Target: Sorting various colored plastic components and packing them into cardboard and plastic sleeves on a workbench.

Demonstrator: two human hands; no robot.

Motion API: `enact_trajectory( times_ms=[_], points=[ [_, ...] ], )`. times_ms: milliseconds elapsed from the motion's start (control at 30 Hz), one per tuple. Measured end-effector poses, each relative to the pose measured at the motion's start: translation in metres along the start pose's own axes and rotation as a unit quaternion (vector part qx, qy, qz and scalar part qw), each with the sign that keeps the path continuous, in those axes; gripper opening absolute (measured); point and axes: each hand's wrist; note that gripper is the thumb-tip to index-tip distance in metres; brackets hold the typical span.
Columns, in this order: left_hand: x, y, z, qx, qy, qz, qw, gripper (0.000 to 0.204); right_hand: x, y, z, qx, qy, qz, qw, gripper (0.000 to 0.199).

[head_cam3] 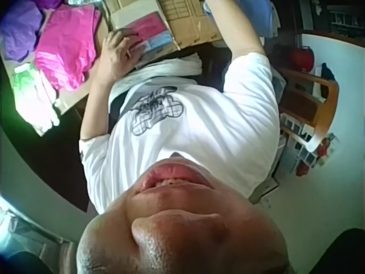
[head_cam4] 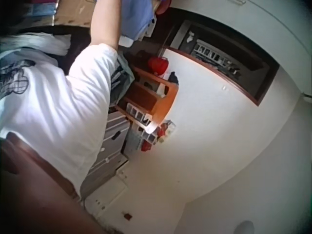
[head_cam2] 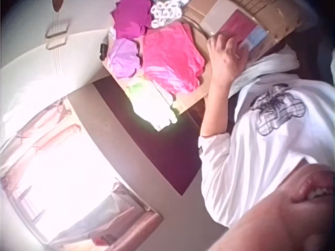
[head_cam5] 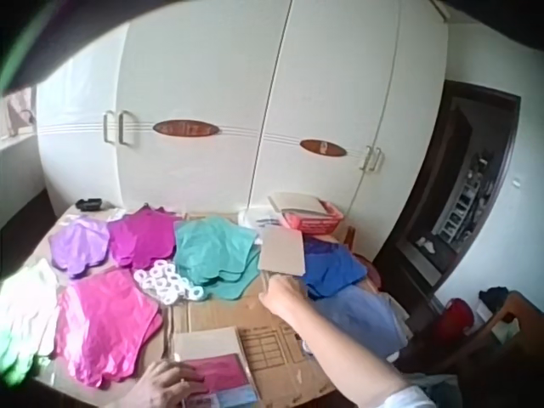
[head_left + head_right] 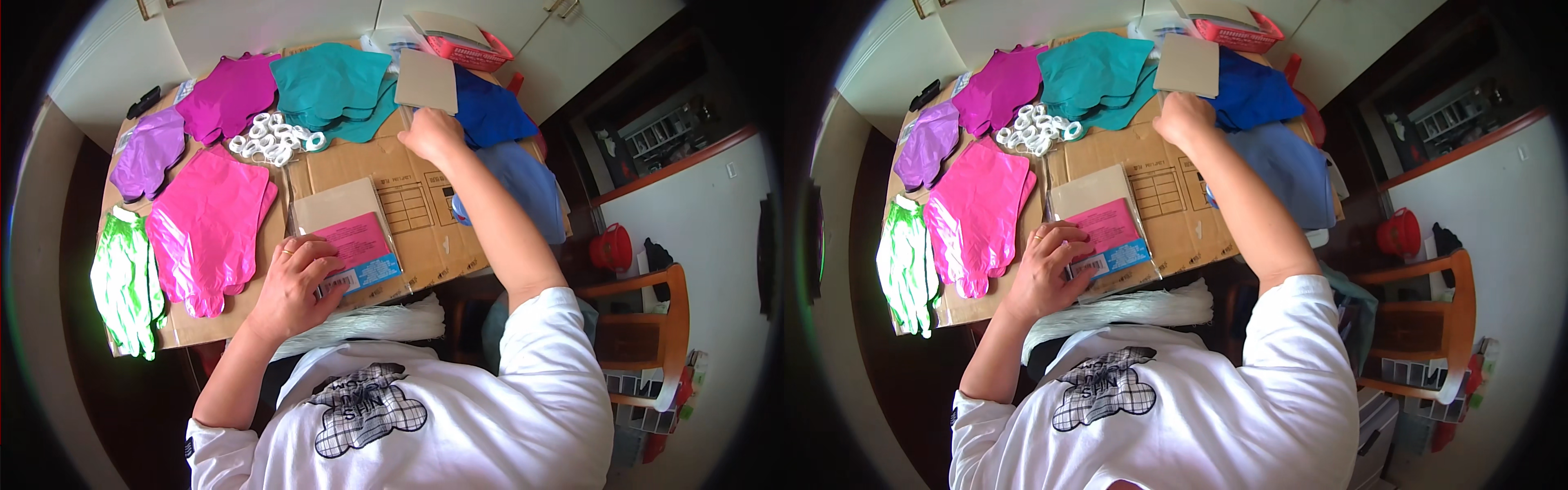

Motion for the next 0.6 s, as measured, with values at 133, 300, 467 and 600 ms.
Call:
enact_trajectory(
  times_ms=[133, 300, 467, 600],
  points=[
    [0.001, -0.004, -0.001, 0.009, -0.031, -0.004, 0.999, 0.043, 0.005, -0.003, -0.005, 0.049, -0.035, 0.019, 0.998, 0.042],
    [0.001, -0.011, 0.004, 0.022, -0.054, 0.025, 0.998, 0.040, -0.007, -0.004, -0.051, -0.012, 0.060, 0.044, 0.997, 0.023],
    [0.003, -0.021, -0.007, -0.007, -0.073, 0.022, 0.997, 0.026, -0.023, 0.012, -0.164, 0.025, 0.104, 0.326, 0.939, 0.013],
    [0.003, -0.027, -0.011, -0.033, -0.061, 0.011, 0.998, 0.019, -0.041, -0.006, -0.233, 0.019, 0.082, 0.396, 0.914, 0.006]
  ],
)
Point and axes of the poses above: each hand's wrist, its own z-axis towards the middle knuckle, its own y-axis out of the back of the hand, x = y × z, and after that the axes turned 12 degrees about -z, right-handed
